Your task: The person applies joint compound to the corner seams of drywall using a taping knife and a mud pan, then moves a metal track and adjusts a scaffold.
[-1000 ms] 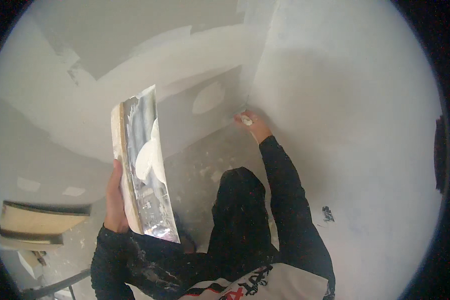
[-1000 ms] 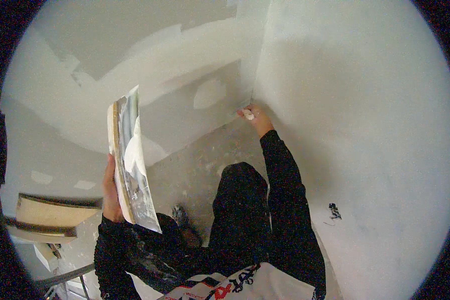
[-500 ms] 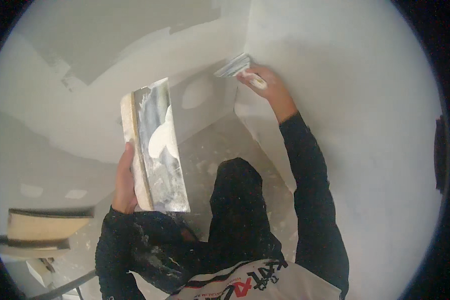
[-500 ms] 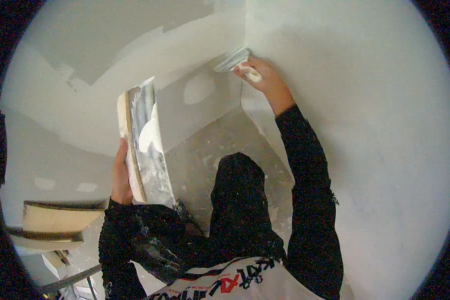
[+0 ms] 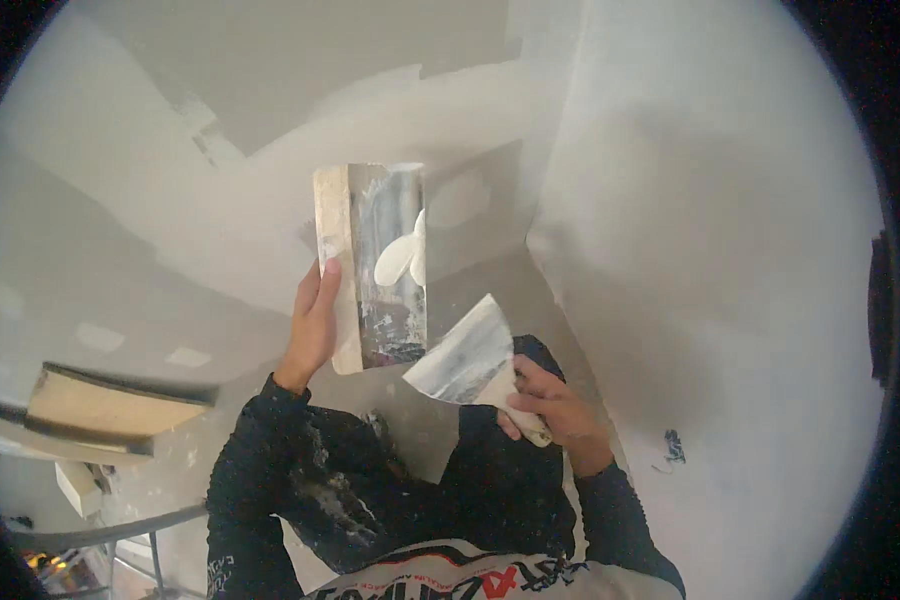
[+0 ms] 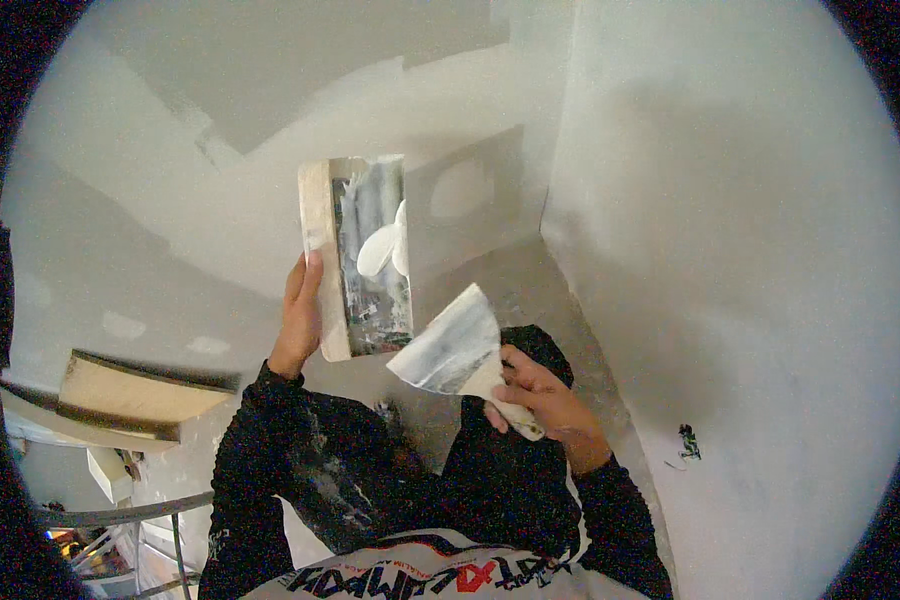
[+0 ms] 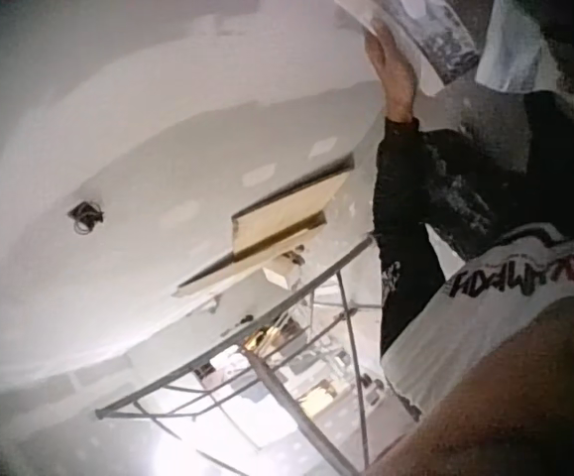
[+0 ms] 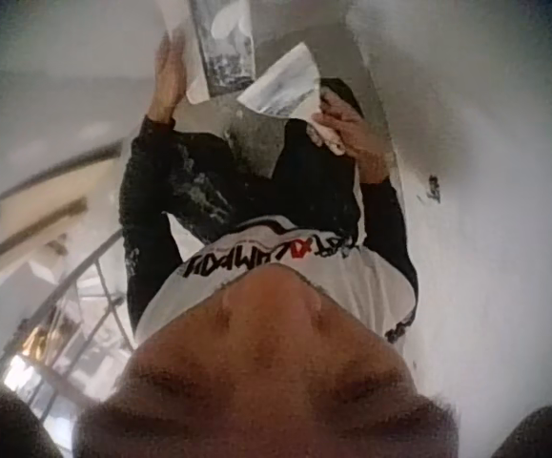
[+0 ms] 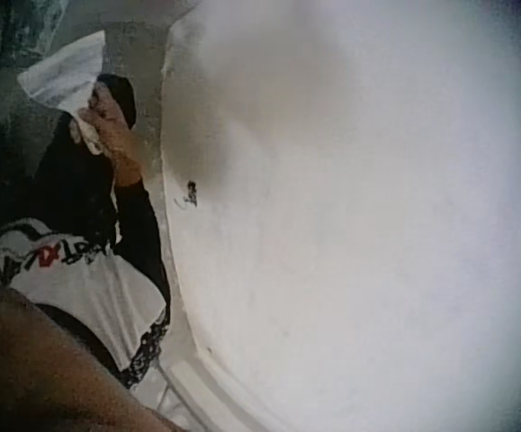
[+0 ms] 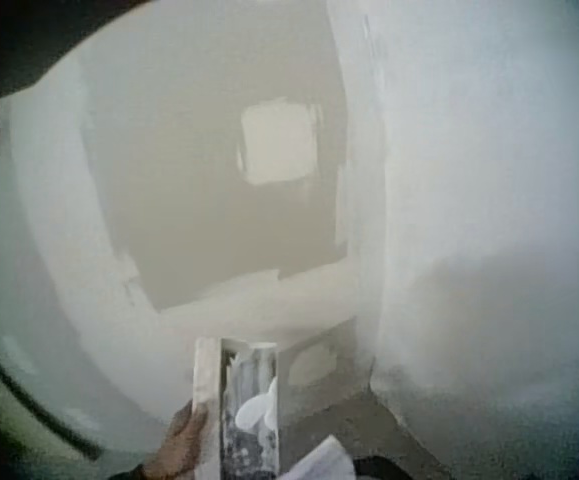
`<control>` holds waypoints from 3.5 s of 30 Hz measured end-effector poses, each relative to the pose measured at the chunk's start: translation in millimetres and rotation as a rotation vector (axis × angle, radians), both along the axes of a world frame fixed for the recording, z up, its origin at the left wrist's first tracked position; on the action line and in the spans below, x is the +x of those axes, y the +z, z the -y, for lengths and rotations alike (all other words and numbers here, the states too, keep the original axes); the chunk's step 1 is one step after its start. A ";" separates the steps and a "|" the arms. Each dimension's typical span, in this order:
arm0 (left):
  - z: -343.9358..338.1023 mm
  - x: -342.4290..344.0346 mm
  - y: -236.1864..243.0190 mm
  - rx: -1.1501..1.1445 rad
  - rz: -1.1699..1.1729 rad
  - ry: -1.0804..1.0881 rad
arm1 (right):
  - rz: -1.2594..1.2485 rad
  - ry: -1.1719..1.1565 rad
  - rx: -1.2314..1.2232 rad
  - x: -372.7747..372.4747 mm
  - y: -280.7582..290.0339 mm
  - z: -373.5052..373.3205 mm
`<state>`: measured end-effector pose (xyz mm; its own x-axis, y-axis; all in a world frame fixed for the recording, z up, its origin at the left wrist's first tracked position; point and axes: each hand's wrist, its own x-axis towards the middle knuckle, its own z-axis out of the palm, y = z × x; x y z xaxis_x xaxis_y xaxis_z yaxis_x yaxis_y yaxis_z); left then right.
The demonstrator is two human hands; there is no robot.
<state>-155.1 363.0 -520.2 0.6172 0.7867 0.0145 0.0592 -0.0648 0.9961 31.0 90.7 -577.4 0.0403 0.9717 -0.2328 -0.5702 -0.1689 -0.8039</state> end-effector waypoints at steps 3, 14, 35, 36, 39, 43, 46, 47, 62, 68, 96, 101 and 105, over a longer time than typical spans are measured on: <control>-3.7 -5.1 -5.9 0.033 -0.077 0.037 | -0.008 0.070 0.015 -10.7 -9.6 -13.7; 16.2 -17.0 0.7 0.206 -0.177 -0.205 | 0.058 0.094 0.092 -5.8 -8.1 -46.3; 44.8 12.8 1.1 0.499 -0.456 -0.299 | 0.103 0.372 0.209 37.8 -49.2 -57.3; 48.3 17.0 4.0 0.479 -0.439 -0.248 | 0.109 0.372 0.204 42.9 -50.4 -52.4; 25.4 3.0 -15.0 0.486 -0.381 -0.106 | 0.131 0.407 0.224 60.6 -27.2 -42.4; 23.7 4.6 3.7 0.083 -0.237 -0.023 | 0.523 -0.012 0.121 69.7 41.7 -6.2; 35.7 14.7 1.6 -0.526 0.007 -0.018 | 1.265 -0.307 0.237 46.4 71.1 -17.6; 36.2 15.2 0.3 -0.518 0.019 -0.001 | 1.669 -0.443 0.420 32.5 75.7 -30.4; 37.2 17.7 -12.8 -0.645 0.187 -0.110 | 1.883 -0.560 0.119 69.7 -3.4 -40.6; 29.1 17.2 -17.1 -0.222 -0.081 0.057 | 0.592 -0.335 -0.024 99.3 -26.5 20.5; -71.0 119.2 -22.9 0.074 -1.222 -0.985 | 0.324 0.764 0.147 103.1 -40.4 -73.1; -46.5 122.9 -2.0 0.161 -1.161 -0.903 | 0.227 0.586 0.167 95.6 -36.0 -58.7; -49.6 56.4 29.1 0.431 -1.075 -0.633 | 0.231 0.360 0.189 88.0 -37.0 -41.1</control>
